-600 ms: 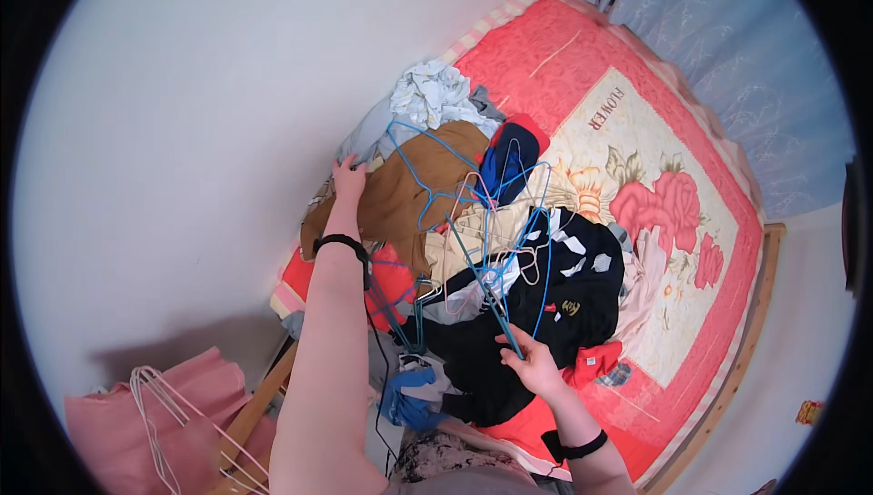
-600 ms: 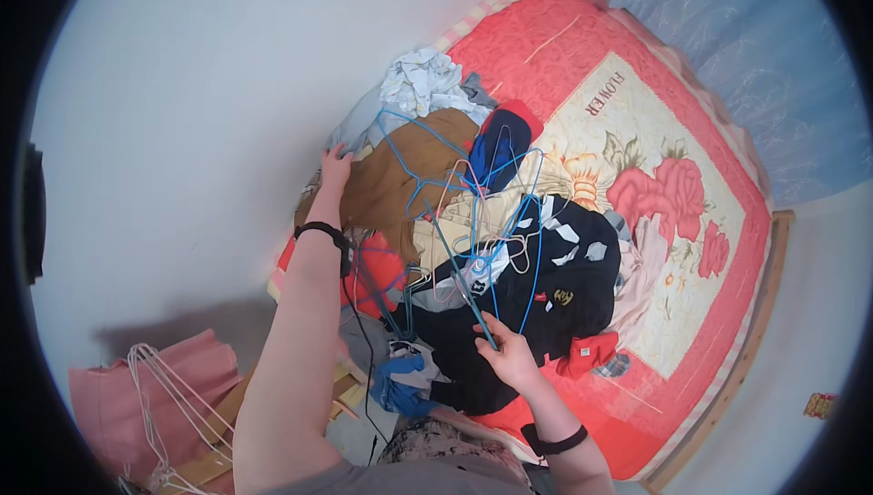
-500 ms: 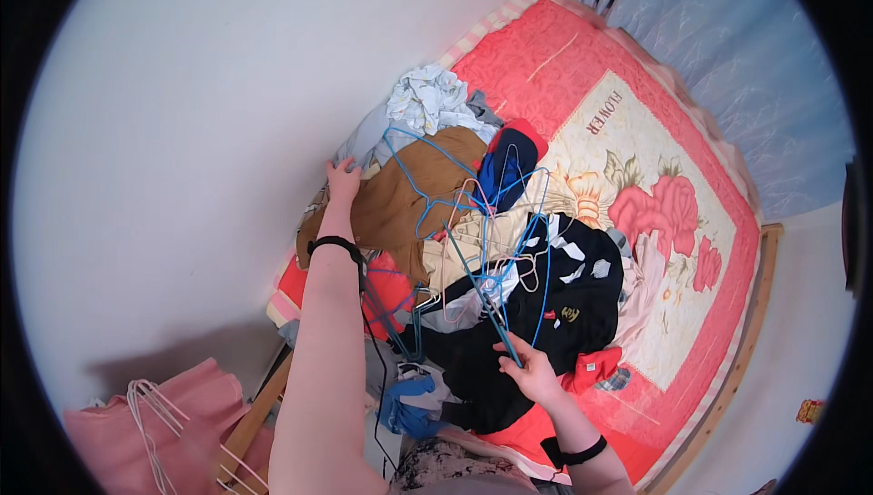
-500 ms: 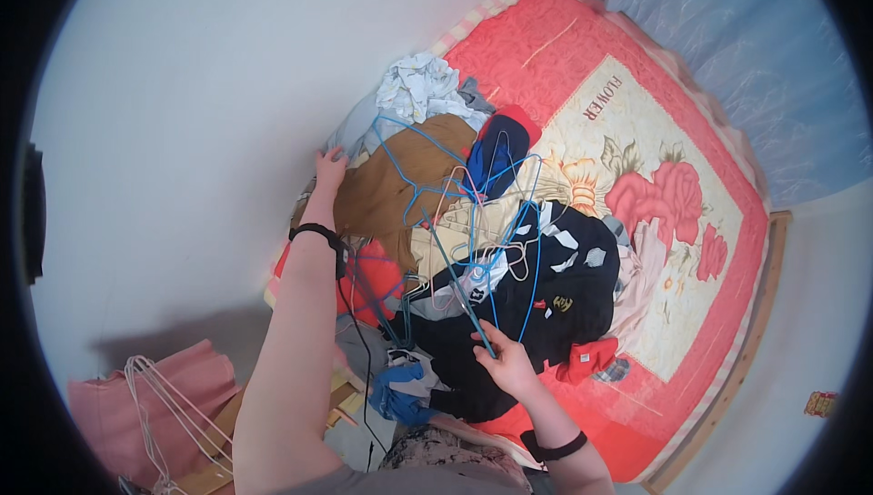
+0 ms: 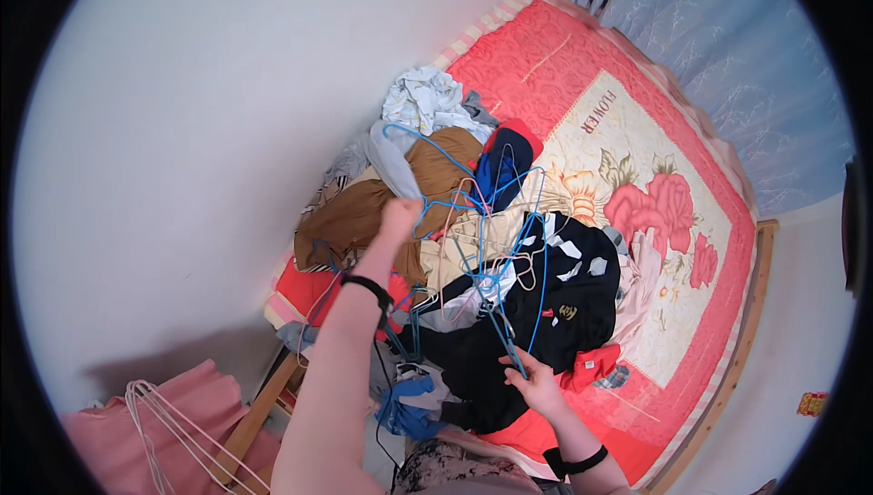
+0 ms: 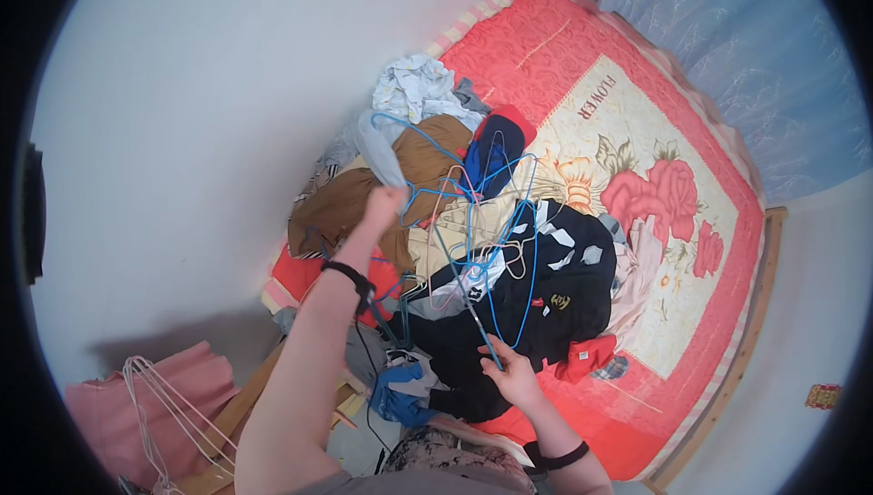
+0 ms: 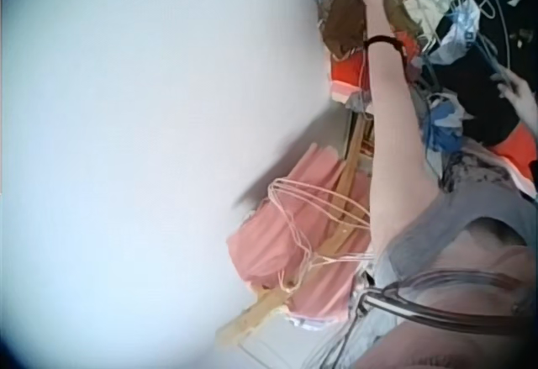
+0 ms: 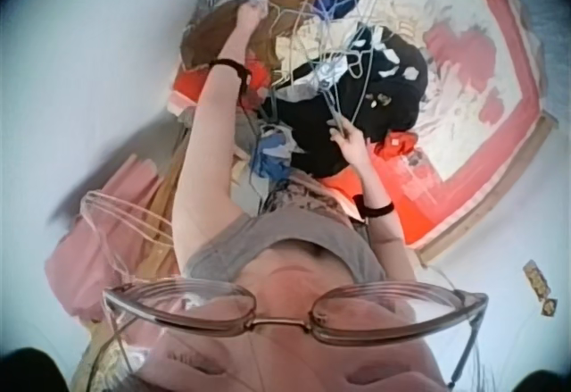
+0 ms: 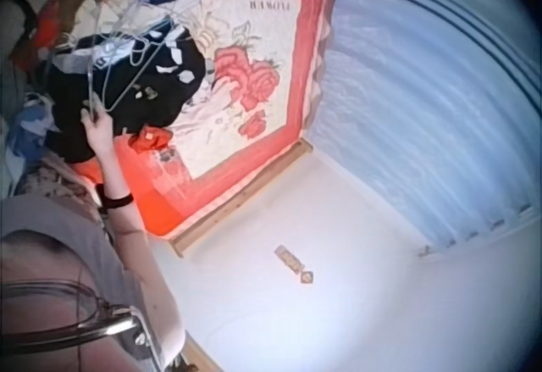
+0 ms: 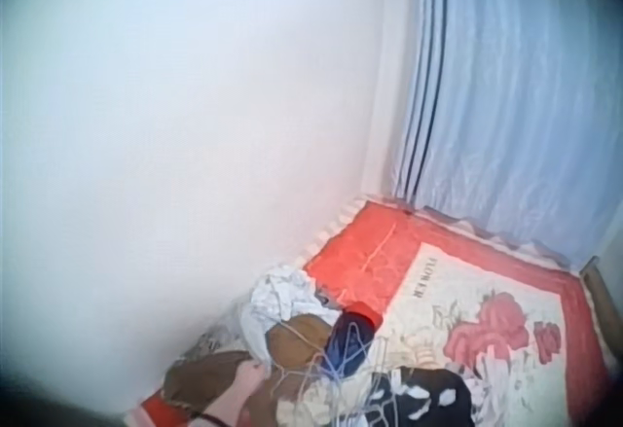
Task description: The person picks up clothes from a bed, places them on hangers, and hangs them on a nearby clothing rack. The person handles shirts and pants one at a time, placing each on a hanger and then on the rack.
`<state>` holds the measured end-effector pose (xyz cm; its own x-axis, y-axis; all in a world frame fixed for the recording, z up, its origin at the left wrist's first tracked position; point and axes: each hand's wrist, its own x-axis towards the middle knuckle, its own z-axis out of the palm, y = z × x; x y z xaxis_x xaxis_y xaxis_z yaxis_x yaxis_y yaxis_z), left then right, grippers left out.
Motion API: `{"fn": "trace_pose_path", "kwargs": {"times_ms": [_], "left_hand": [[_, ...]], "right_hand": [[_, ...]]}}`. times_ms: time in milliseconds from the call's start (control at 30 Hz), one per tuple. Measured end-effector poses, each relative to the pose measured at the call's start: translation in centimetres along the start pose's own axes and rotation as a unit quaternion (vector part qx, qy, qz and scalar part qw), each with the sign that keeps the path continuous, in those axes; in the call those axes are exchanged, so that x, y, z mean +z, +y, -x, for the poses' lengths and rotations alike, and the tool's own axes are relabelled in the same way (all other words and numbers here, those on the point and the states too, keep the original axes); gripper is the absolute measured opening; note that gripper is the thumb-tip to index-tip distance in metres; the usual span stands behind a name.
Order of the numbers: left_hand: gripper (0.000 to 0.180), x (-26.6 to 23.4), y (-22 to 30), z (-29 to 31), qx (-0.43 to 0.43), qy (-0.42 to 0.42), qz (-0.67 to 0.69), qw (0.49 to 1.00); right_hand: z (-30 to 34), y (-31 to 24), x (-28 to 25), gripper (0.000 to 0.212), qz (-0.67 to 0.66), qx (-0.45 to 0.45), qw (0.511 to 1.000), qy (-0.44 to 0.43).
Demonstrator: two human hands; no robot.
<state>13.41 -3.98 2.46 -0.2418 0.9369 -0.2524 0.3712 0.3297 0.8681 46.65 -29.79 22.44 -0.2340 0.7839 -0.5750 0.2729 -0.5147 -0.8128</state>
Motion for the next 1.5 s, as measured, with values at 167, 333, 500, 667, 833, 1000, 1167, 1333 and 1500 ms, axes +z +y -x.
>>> {"fn": "trace_pose_path", "kwargs": {"times_ms": [167,333,500,667,833,1000,1167,1333,1500], "left_hand": [[0.046,9.8,-1.4,13.4,-0.042,-0.252,-0.057,0.965],[0.038,14.4,1.3,23.3,-0.038,-0.361,-0.006,0.932],[0.027,15.8,6.4,30.6,-0.073,-0.399,0.11,0.907],[0.027,12.8,14.9,37.0,-0.038,-0.393,0.172,0.903],[0.024,10.2,21.4,45.0,0.072,-0.482,0.152,0.86],[0.031,9.1,23.7,51.5,0.11,-0.509,0.162,0.838],[0.02,8.1,23.1,55.2,0.046,-0.422,0.332,0.842],[0.073,7.1,20.7,57.9,0.106,-0.371,0.296,0.874],[0.093,7.6,24.0,63.3,0.256,-0.269,0.076,0.925]], "right_hand": [[2.0,-0.6,-1.6,0.05,-0.04,-0.018,0.999,0.022],[4.9,-0.4,-3.6,0.05,-0.042,-0.016,0.998,0.035],[8.7,1.4,-5.6,0.052,0.02,-0.045,0.994,0.095],[11.9,5.5,-8.2,0.066,0.137,-0.102,0.979,0.109],[15.2,7.0,-7.9,0.074,0.049,-0.237,0.968,0.06],[19.3,9.2,-9.0,0.038,0.031,-0.179,0.983,-0.021],[25.9,5.5,-8.9,0.029,-0.116,-0.163,0.977,-0.075],[30.6,3.1,-10.4,0.033,-0.13,-0.185,0.971,-0.08],[30.7,3.4,-9.9,0.042,-0.038,-0.285,0.956,-0.051]]}}
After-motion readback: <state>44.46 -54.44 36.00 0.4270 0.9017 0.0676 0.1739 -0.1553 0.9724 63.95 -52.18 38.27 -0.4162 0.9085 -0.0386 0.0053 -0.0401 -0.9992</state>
